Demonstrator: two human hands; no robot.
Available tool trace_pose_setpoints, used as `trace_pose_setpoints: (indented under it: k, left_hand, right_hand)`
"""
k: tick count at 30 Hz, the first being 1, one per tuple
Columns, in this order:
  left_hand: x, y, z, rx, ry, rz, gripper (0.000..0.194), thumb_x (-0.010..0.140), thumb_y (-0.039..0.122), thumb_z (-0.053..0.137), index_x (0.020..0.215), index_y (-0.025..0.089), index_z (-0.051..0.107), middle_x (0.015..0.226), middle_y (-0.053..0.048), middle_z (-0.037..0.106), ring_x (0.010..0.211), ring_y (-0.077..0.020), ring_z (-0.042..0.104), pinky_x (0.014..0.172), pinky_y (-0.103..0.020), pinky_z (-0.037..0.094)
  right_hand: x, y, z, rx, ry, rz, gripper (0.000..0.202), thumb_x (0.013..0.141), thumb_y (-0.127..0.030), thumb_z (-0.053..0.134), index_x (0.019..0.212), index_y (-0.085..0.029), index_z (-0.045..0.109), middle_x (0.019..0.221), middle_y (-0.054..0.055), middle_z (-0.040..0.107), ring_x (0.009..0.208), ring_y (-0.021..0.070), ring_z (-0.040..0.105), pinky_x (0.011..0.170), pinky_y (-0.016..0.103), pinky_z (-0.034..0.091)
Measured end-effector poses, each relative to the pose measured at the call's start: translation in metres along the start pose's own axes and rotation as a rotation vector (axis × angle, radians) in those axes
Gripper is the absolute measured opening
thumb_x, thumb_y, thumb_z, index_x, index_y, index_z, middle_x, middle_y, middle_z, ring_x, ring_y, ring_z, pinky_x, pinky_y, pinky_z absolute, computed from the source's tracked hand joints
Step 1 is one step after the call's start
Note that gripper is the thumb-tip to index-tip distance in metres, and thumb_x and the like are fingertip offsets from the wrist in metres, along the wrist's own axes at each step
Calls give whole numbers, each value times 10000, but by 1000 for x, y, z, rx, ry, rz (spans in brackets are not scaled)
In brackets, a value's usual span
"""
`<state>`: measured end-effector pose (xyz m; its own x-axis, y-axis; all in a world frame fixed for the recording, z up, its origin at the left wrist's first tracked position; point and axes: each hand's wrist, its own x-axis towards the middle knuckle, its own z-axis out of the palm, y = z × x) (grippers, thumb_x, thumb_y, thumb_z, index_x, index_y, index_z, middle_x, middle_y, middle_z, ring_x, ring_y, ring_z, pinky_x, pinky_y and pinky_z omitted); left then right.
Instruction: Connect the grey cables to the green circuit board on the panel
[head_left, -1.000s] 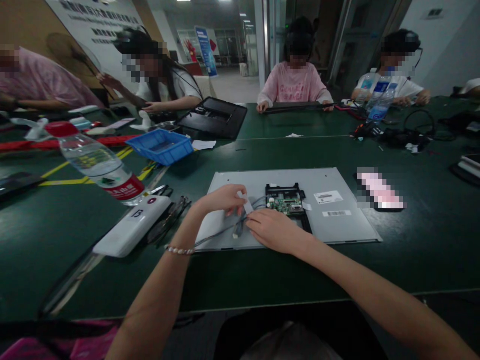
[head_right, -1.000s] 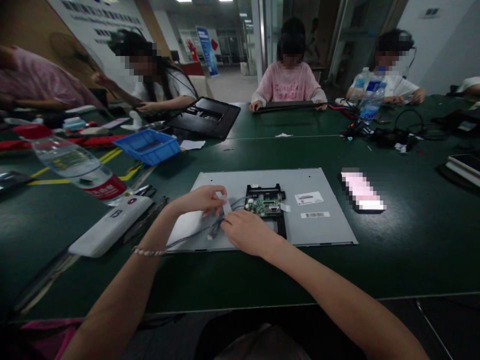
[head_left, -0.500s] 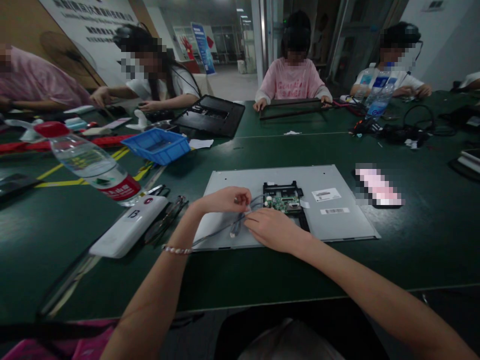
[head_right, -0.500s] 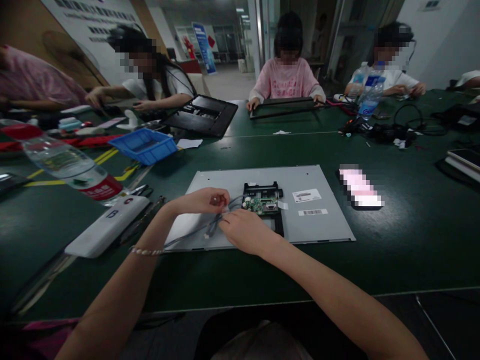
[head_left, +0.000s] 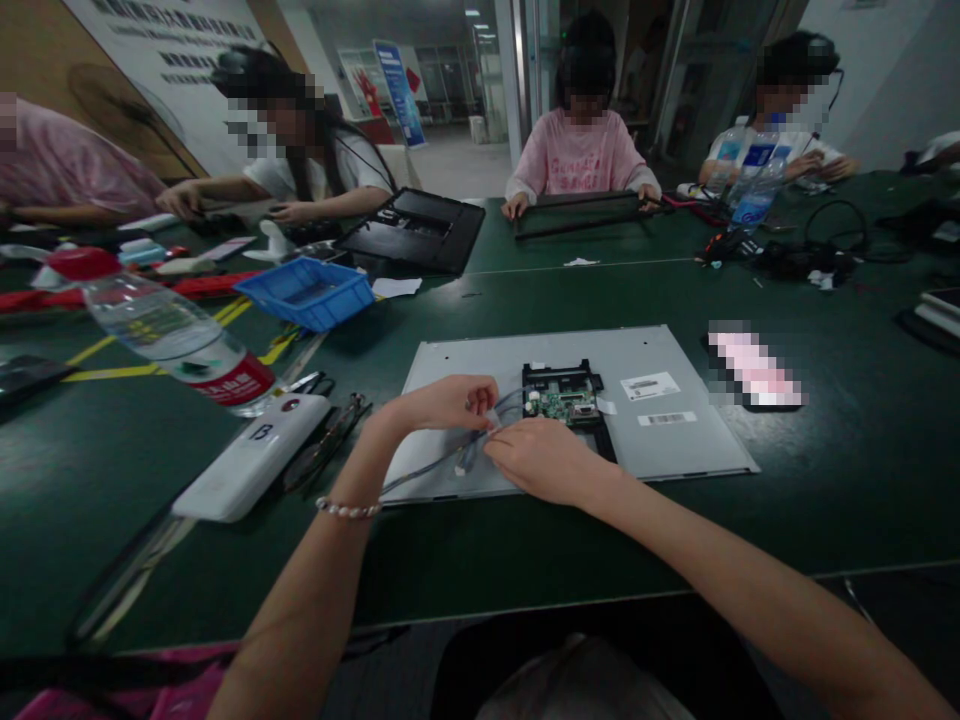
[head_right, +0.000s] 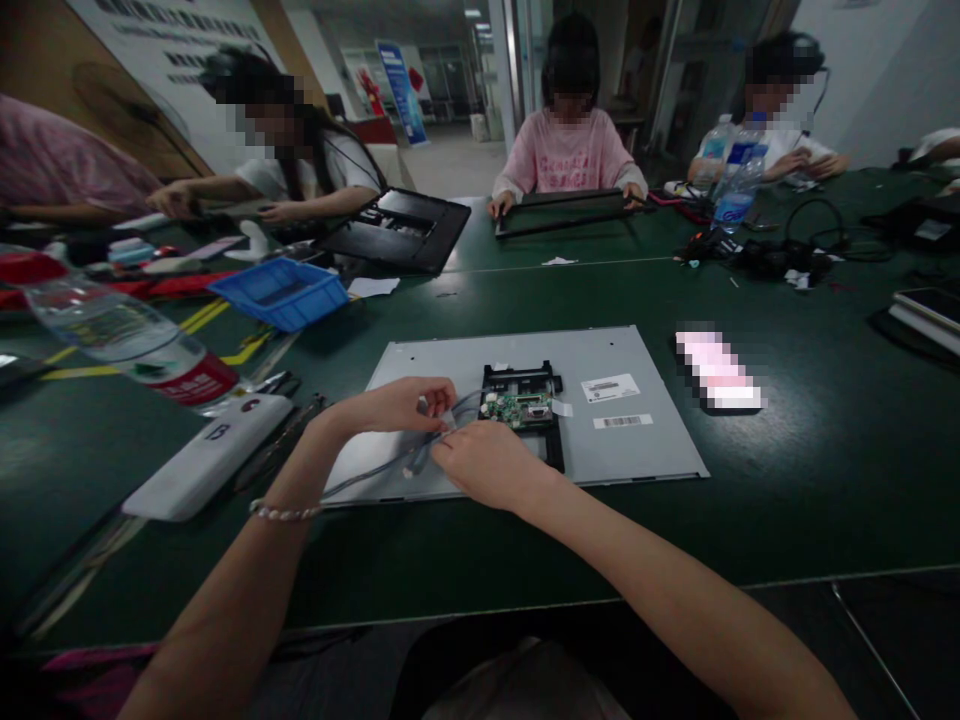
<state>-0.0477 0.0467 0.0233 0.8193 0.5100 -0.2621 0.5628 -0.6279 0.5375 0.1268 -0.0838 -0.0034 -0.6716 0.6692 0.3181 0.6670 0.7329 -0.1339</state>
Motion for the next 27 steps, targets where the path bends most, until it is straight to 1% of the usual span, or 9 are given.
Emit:
trace_pose_setpoints:
  k: [6,13,16,18,21,27]
  left_hand:
    - [0,-2,-1,25,-9,-2,315,699,377,631,923,167,563,860,-26,592,751,-144,526,678,-243,389]
    - [-1,4,0,15,-9,-29,313,687,343,637,926,157,558,873,-36,591,747,-141,519,660,-233,387]
    - [1,0,-2,2,-8,-12,257,738,344,591,919,162,582,833,-22,599,733,-135,531,663,-228,389]
    - [2,-5,-3,-10,-6,9,212,767,316,547,902,162,604,799,-17,606,719,-131,538,672,-228,393]
    - [3,-8,-5,-22,5,13,199,763,281,533,888,160,629,792,-18,625,710,-129,543,676,-226,395]
    - [2,-9,-6,-57,29,5,185,734,256,544,856,169,652,797,-16,648,719,-133,553,693,-234,395]
  right_hand:
    - [-1,2,-6,-26,-26,-15,209,925,-111,419,975,-80,619,925,128,691,860,197,638,791,358,465]
    - [0,3,-4,-44,-8,-38,214,921,-91,421,989,-60,621,975,153,683,899,202,632,826,366,458]
    - [0,2,-4,-61,-8,-32,219,923,-98,414,955,-68,628,961,139,687,881,203,635,817,357,461]
    - [0,1,-4,-62,-7,-27,216,922,-102,418,925,-78,633,943,130,690,871,207,637,812,355,462]
    - [0,0,-5,-52,-17,-23,198,911,-103,440,899,-88,637,929,126,691,858,208,640,797,352,464]
    - [-1,-1,-11,-28,-44,-4,201,903,-106,455,853,-90,649,878,124,691,810,203,639,744,354,463]
